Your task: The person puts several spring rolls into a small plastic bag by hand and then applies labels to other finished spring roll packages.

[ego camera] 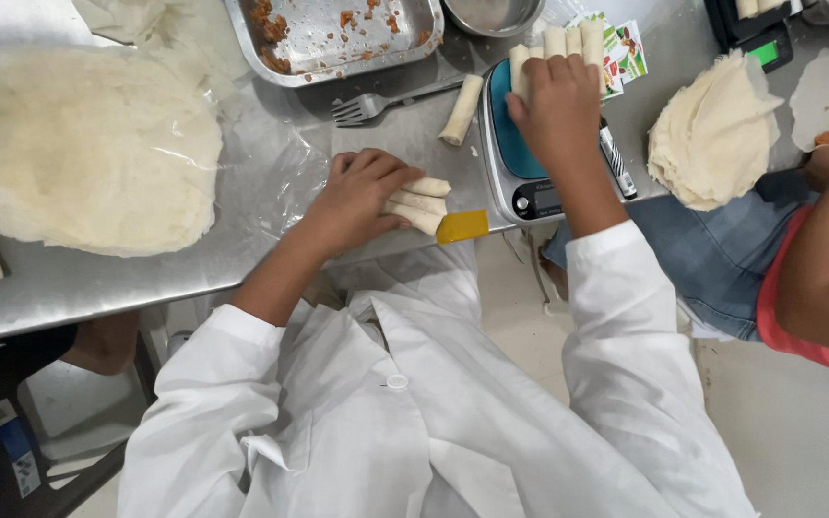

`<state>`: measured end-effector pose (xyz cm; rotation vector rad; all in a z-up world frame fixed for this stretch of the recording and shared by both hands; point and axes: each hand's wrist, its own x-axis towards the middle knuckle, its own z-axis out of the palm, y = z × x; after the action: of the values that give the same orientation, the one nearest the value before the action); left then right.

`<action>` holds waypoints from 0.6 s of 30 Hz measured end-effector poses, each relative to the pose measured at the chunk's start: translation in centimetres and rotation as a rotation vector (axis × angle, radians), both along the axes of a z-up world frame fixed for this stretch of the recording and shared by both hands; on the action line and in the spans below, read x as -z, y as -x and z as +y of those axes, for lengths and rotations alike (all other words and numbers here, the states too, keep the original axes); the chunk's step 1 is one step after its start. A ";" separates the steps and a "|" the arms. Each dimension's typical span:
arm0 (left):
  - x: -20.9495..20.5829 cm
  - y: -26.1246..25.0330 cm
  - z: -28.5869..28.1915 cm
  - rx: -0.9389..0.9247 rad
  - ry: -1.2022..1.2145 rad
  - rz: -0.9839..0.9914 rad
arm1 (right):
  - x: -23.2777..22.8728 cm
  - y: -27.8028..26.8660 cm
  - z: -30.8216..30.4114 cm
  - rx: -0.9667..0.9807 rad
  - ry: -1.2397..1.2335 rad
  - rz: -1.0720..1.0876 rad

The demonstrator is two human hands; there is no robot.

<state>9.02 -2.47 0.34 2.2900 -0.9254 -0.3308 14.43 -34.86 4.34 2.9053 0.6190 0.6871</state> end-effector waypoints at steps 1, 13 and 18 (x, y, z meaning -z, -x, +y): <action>0.1 0.1 0.2 0.020 -0.015 -0.002 | 1.1 -0.2 -0.4 -0.011 -0.011 0.004; 0.3 0.9 1.2 -0.010 0.027 -0.022 | 3.8 8.8 8.1 -0.439 -0.658 0.661; 2.3 1.4 0.6 -0.094 0.049 -0.047 | 5.1 11.3 10.5 -0.368 -0.640 0.460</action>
<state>7.58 -1.88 -1.93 2.2960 -0.8370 -0.2123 3.09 -24.40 -0.73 3.6310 1.1985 0.2566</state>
